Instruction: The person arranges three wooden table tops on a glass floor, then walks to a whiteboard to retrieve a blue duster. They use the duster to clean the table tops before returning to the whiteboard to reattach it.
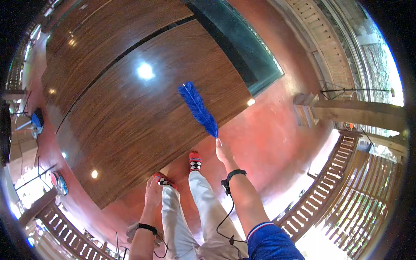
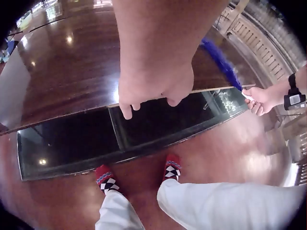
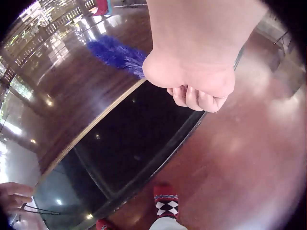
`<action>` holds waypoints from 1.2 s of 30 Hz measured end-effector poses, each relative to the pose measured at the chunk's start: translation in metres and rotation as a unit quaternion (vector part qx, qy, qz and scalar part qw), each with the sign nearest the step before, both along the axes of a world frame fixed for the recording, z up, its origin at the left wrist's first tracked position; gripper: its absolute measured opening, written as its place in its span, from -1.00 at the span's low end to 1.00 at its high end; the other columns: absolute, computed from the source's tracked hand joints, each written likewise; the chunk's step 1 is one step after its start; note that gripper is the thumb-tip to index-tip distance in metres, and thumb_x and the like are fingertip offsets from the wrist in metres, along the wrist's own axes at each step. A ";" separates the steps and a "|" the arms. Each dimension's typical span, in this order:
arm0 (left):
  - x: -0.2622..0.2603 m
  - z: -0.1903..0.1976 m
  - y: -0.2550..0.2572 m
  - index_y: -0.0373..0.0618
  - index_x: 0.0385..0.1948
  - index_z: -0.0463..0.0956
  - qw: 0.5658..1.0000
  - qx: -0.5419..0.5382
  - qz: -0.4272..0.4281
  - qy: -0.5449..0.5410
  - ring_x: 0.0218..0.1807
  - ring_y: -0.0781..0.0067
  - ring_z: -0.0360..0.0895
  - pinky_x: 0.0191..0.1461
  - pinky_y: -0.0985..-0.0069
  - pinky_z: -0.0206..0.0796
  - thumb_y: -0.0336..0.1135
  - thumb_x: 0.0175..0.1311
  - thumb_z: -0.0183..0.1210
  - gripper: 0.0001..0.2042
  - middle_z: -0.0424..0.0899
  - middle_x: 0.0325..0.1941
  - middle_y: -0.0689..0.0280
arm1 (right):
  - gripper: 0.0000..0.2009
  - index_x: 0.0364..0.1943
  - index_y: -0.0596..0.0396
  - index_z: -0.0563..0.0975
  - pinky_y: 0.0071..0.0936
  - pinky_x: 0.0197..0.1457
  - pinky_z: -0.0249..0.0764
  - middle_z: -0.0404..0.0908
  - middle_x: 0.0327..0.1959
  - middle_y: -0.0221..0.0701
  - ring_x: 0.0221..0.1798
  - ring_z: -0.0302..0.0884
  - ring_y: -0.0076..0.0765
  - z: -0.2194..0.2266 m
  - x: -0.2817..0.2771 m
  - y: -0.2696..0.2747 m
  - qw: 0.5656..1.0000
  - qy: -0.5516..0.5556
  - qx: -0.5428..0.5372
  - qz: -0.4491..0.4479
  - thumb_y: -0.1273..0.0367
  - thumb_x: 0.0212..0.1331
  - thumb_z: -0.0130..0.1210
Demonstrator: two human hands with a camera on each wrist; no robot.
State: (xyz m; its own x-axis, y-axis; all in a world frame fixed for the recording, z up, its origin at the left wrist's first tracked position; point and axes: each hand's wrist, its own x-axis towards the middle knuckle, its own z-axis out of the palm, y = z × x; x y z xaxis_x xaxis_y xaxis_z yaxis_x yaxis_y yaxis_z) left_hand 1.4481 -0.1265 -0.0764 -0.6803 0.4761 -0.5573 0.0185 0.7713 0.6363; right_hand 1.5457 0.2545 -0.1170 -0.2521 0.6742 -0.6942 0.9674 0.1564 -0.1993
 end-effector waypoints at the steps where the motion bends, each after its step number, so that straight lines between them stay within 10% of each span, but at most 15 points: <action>1: 0.001 0.000 0.008 -0.20 0.24 0.32 1.000 -0.005 -0.013 -0.001 0.42 0.03 0.17 0.46 0.27 0.06 -0.30 0.23 0.10 -0.49 0.26 0.38 0.01 | -0.35 0.08 0.03 0.55 -0.02 0.23 0.34 0.54 0.06 0.02 0.17 0.44 0.21 0.004 0.003 0.012 1.000 -0.012 -0.011 -0.006 -0.14 0.36 -0.43; 8: -0.002 0.010 0.078 -0.21 0.24 0.33 0.996 -0.040 -0.078 0.006 0.42 0.02 0.18 0.46 0.26 0.05 -0.31 0.23 0.12 -0.49 0.28 0.37 -0.01 | -0.48 0.22 -0.26 0.37 0.09 0.11 0.40 0.61 -0.03 -0.06 0.04 0.53 0.22 0.009 0.021 0.064 0.999 -0.030 0.022 -0.013 -0.13 0.37 -0.39; 14: -0.009 0.014 0.120 -0.25 0.22 0.33 0.993 -0.019 -0.120 -0.002 0.39 -0.01 0.22 0.44 0.24 0.07 -0.34 0.21 0.13 -0.50 0.31 0.33 -0.06 | -0.70 0.11 -0.28 0.39 0.01 -0.03 0.45 0.62 -0.05 -0.17 -0.06 0.57 0.16 0.028 0.024 0.113 0.979 0.142 0.115 -0.095 0.10 0.35 -0.06; 21: -0.015 0.002 0.142 -0.25 0.15 0.40 0.995 0.001 -0.096 -0.038 0.35 0.01 0.28 0.38 0.26 0.18 -0.37 0.20 0.15 -0.56 0.34 0.31 -0.03 | -0.63 0.27 -0.42 0.36 -0.09 -0.13 0.49 0.65 -0.09 -0.25 -0.10 0.60 0.02 0.037 0.032 0.152 0.922 0.287 0.254 -0.053 0.26 0.41 -0.13; 28: -0.009 -0.002 0.143 -0.21 0.18 0.38 0.992 -0.019 -0.028 -0.118 0.34 0.07 0.30 0.35 0.31 0.22 -0.36 0.20 0.17 -0.53 0.35 0.30 0.00 | -0.49 0.36 -0.60 0.23 -0.18 -0.56 0.44 0.48 -0.28 -0.17 -0.62 0.47 -0.03 0.027 0.003 0.054 0.888 0.359 0.116 0.262 0.32 0.37 -0.13; 30: -0.011 -0.002 0.132 -0.20 0.21 0.36 0.991 -0.045 -0.062 -0.110 0.34 0.08 0.30 0.36 0.31 0.21 -0.35 0.21 0.17 -0.52 0.33 0.31 0.00 | -0.43 0.37 -0.66 0.18 -0.15 -0.45 0.49 0.47 -0.25 -0.18 -0.52 0.53 -0.04 0.040 -0.005 0.015 0.910 0.287 -0.075 0.291 0.37 0.34 -0.14; 36: -0.013 -0.014 0.092 -0.21 0.26 0.30 0.996 -0.069 -0.036 -0.051 0.39 0.08 0.24 0.41 0.32 0.16 -0.33 0.24 0.16 -0.47 0.22 0.38 -0.02 | -0.32 0.37 -0.68 0.18 -0.18 -0.47 0.55 0.48 -0.30 -0.27 -0.43 0.61 -0.15 0.040 -0.017 -0.052 0.901 0.195 -0.048 0.385 0.49 0.23 -0.11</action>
State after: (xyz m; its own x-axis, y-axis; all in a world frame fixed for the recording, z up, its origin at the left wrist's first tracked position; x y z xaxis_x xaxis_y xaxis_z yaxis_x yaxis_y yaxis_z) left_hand 1.4353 -0.0347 -0.0908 -0.5841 0.4361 -0.6846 0.0177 0.8500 0.5264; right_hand 1.5290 0.2025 -0.0773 -0.8567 0.1367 -0.4974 0.4327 0.7155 -0.5485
